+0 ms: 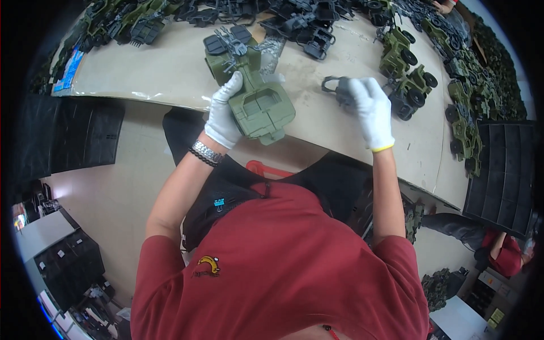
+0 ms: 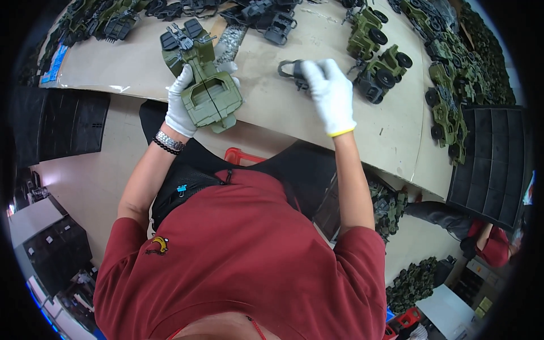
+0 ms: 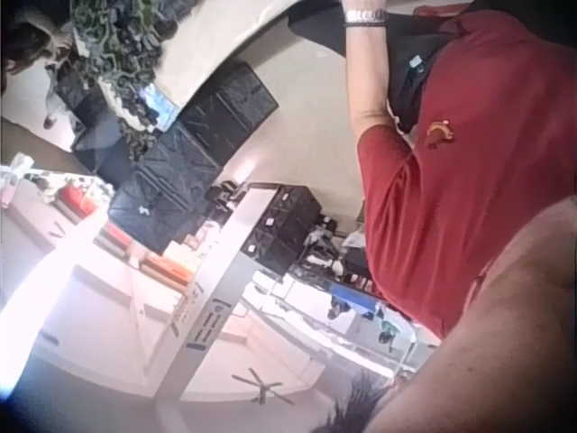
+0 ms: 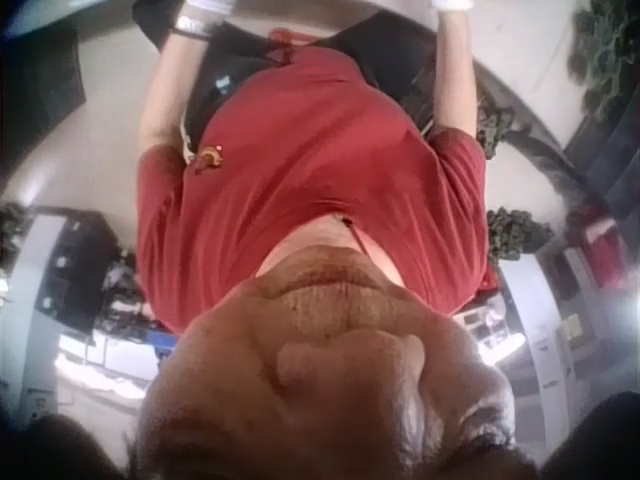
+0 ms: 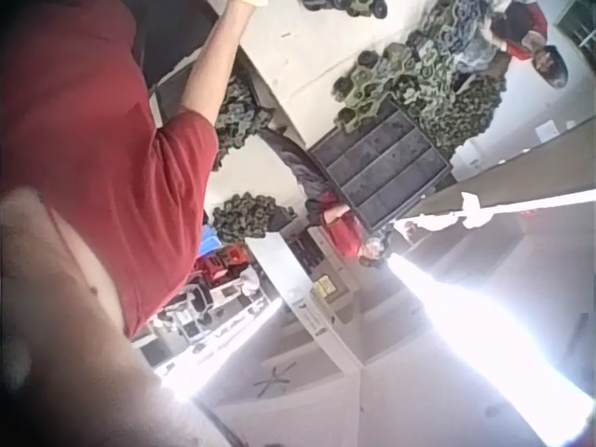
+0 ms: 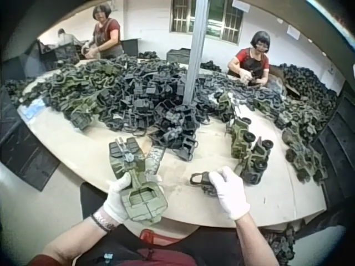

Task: Assembling small plastic toy vehicles on a factory assembly line.

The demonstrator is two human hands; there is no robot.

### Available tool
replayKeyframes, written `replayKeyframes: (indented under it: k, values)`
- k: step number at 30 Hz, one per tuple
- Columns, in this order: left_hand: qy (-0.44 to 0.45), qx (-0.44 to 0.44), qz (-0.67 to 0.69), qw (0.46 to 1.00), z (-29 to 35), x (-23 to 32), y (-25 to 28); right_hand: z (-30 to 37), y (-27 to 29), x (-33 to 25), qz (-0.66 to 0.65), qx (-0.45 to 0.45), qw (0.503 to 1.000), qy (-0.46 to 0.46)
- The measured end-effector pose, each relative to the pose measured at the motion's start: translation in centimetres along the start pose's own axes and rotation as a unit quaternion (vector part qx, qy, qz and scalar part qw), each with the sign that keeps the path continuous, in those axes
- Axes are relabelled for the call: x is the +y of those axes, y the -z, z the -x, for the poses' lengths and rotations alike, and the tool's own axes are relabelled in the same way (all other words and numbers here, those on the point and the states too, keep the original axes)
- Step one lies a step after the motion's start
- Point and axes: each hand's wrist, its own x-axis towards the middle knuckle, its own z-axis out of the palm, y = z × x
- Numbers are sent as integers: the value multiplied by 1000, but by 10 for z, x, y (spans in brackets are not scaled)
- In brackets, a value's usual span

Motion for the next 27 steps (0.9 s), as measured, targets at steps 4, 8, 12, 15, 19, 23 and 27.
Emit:
replayKeyframes:
  k: [4,8,12,15,19,23,27]
  values:
    - [1,53,-38,998,-5,-7,-15,-5,18,40,1,52,997,-52]
    - [-17,123,-121,985,-9,-21,-45,11,24,29,307,138,941,35]
    - [-92,126,-234,960,-16,-32,-55,19,23,13,384,109,899,179]
    - [-110,142,-290,940,-21,-36,-65,10,15,41,383,34,888,255]
    - [-141,161,-309,927,-22,-40,-74,16,12,32,251,20,935,248]
    - [-163,143,-353,910,-19,-41,-87,38,18,-13,-55,-24,961,270]
    - [-172,136,-337,916,-19,-44,-94,46,11,-20,-82,-60,955,278]
